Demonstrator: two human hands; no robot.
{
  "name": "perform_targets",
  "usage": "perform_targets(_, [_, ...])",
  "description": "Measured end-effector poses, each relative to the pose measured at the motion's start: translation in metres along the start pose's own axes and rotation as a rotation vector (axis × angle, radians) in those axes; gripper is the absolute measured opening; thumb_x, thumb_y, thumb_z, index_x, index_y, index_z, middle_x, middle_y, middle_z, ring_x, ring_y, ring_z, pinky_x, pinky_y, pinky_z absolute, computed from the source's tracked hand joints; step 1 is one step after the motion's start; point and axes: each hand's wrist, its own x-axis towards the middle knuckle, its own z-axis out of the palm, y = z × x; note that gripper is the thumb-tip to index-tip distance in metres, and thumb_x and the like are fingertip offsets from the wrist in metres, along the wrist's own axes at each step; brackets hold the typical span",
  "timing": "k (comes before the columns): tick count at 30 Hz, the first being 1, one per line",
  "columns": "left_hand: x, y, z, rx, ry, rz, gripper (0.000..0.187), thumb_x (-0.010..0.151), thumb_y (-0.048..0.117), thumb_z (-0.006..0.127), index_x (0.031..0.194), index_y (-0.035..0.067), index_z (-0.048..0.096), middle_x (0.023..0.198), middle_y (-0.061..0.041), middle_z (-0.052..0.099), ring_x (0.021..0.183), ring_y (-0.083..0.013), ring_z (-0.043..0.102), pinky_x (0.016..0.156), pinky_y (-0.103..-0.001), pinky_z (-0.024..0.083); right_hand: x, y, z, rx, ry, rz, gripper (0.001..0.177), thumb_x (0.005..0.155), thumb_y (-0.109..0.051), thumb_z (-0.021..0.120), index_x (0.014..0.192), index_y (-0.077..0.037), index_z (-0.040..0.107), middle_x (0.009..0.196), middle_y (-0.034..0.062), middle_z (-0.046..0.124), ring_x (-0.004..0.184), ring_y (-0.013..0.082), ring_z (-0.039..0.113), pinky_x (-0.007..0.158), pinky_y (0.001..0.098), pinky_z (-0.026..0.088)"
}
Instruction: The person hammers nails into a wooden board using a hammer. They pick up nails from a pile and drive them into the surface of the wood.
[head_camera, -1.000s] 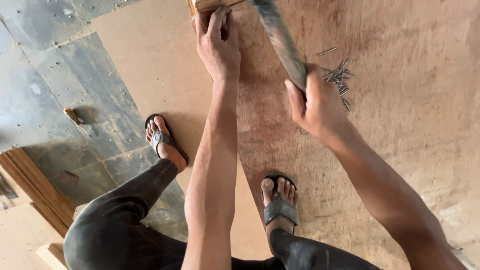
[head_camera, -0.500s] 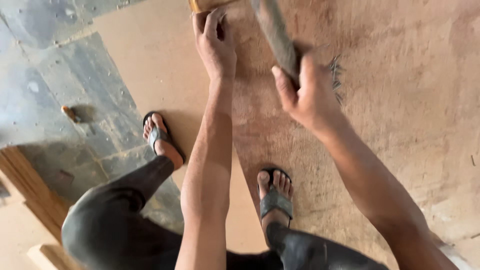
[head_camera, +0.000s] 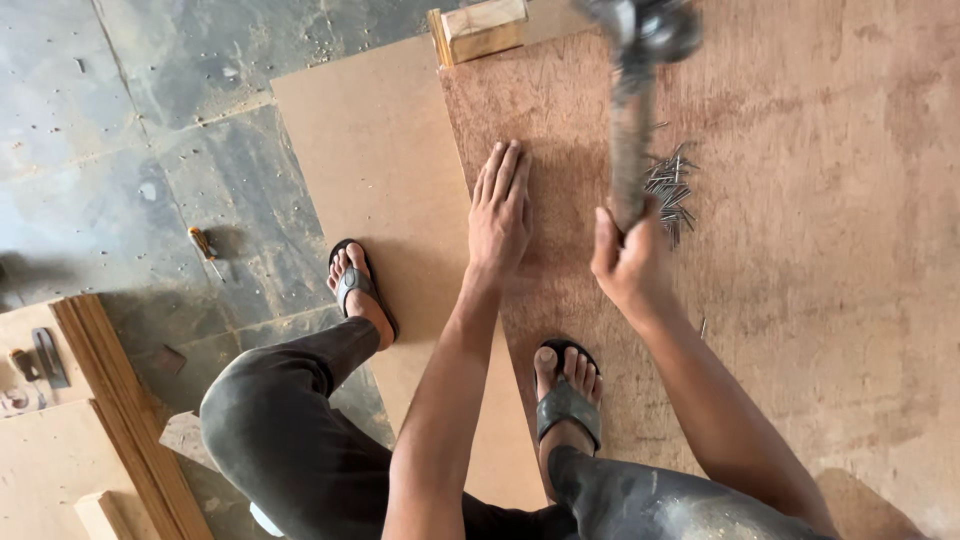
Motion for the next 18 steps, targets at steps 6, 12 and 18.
perform_targets(6, [-0.001,0.001,0.002,0.001,0.014,-0.013,0.048,0.101,0.005,0.053,0.148,0.003,0.052,0.159,-0.013,0.046,0.152,-0.0301,0.038,0.128,-0.045,0.032,0.002,0.002,0.003,-0.107,-0.276,0.123,0.031,0.106,-0.022,0.062,0.106,0.007,0.050,0.064,0.0115,0.058,0.047,0.0230,0.058,0.041,0.0376,0.046])
perform_targets(12, [-0.005,0.000,0.002,0.004,0.026,-0.005,0.046,0.103,0.004,0.052,0.150,0.002,0.051,0.159,-0.013,0.046,0.153,-0.0293,0.038,0.128,-0.044,0.033,-0.013,0.010,0.003,0.070,-0.060,0.021,0.025,0.113,-0.020,0.054,0.111,0.004,0.047,0.068,0.0098,0.058,0.048,0.0182,0.055,0.040,0.0345,0.045])
perform_targets(18, [-0.001,-0.001,0.000,0.011,0.020,-0.008,0.049,0.099,0.005,0.053,0.149,0.002,0.051,0.159,-0.014,0.045,0.152,-0.0306,0.038,0.127,-0.045,0.032,0.007,0.014,0.016,-0.170,-0.303,0.048,0.027,0.107,-0.021,0.058,0.109,0.003,0.047,0.064,0.0069,0.054,0.044,0.0177,0.054,0.038,0.0342,0.043])
